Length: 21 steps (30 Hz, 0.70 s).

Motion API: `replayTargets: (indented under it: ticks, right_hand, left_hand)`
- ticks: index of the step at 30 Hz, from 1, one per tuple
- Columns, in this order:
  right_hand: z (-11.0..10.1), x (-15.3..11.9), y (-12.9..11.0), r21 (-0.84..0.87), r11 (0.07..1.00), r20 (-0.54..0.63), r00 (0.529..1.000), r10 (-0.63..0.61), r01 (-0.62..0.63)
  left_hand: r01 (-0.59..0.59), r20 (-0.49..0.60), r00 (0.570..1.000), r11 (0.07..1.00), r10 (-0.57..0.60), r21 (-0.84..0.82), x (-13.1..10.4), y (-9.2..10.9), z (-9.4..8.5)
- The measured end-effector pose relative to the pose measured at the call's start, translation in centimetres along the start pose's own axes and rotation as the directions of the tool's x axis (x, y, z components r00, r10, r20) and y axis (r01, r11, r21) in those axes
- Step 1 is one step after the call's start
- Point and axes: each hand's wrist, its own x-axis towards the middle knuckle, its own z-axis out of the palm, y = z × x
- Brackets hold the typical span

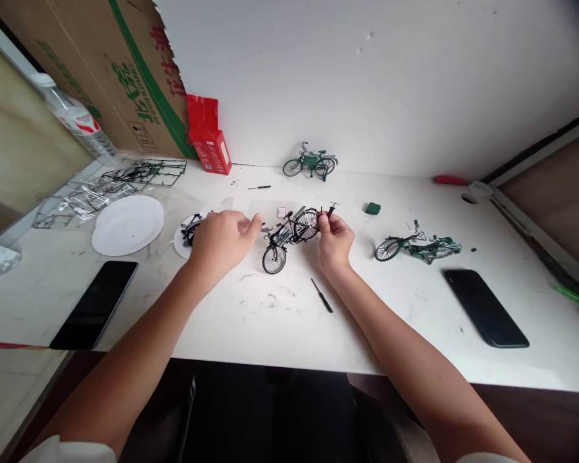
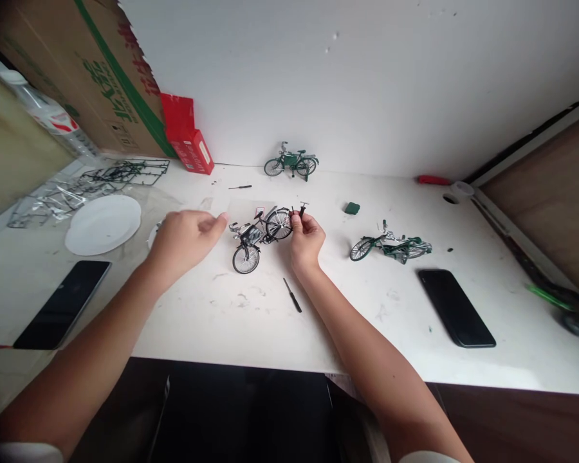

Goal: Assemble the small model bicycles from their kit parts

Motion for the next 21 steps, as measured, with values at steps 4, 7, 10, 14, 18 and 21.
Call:
replayTargets:
  ticks: [4, 7, 10, 14, 18, 21]
  right_hand:
    - [0.1, -0.4, -0.6, -0.039, 0.998, 0.052, 0.998, -0.044, 0.046]
    - [0.1, -0.8, -1.1, -0.062, 0.994, 0.095, 0.992, -0.08, 0.086]
    - [0.2, -1.0, -1.5, -0.076, 0.991, 0.098, 0.989, -0.106, 0.114]
    - [0.2, -1.0, -1.8, -0.081, 0.99, 0.082, 0.991, -0.108, 0.115]
    - [0.3, -1.1, -2.8, -0.165, 0.971, 0.112, 0.981, -0.156, 0.173]
    - [0.3, -1.3, -4.1, -0.304, 0.915, 0.117, 0.964, -0.24, 0.265]
  left_hand:
    - [-0.159, 0.11, 0.981, 0.987, 0.162, -0.036, 3.3, 2.8, 1.0]
    - [-0.083, 0.352, 0.932, 0.996, 0.09, -0.035, 6.1, 4.1, 3.1]
    - [-0.015, 0.581, 0.814, 1.0, 0.007, 0.008, 7.8, 4.8, 4.8]
    - [0.08, 0.654, 0.756, 0.993, 0.0, -0.092, 8.5, 4.4, 6.2]
    - [0.024, 0.573, 0.818, 0.994, 0.044, -0.111, 9.1, 3.2, 6.7]
    - [0.006, 0.515, 0.856, 0.994, 0.05, -0.107, 9.3, 2.7, 6.4]
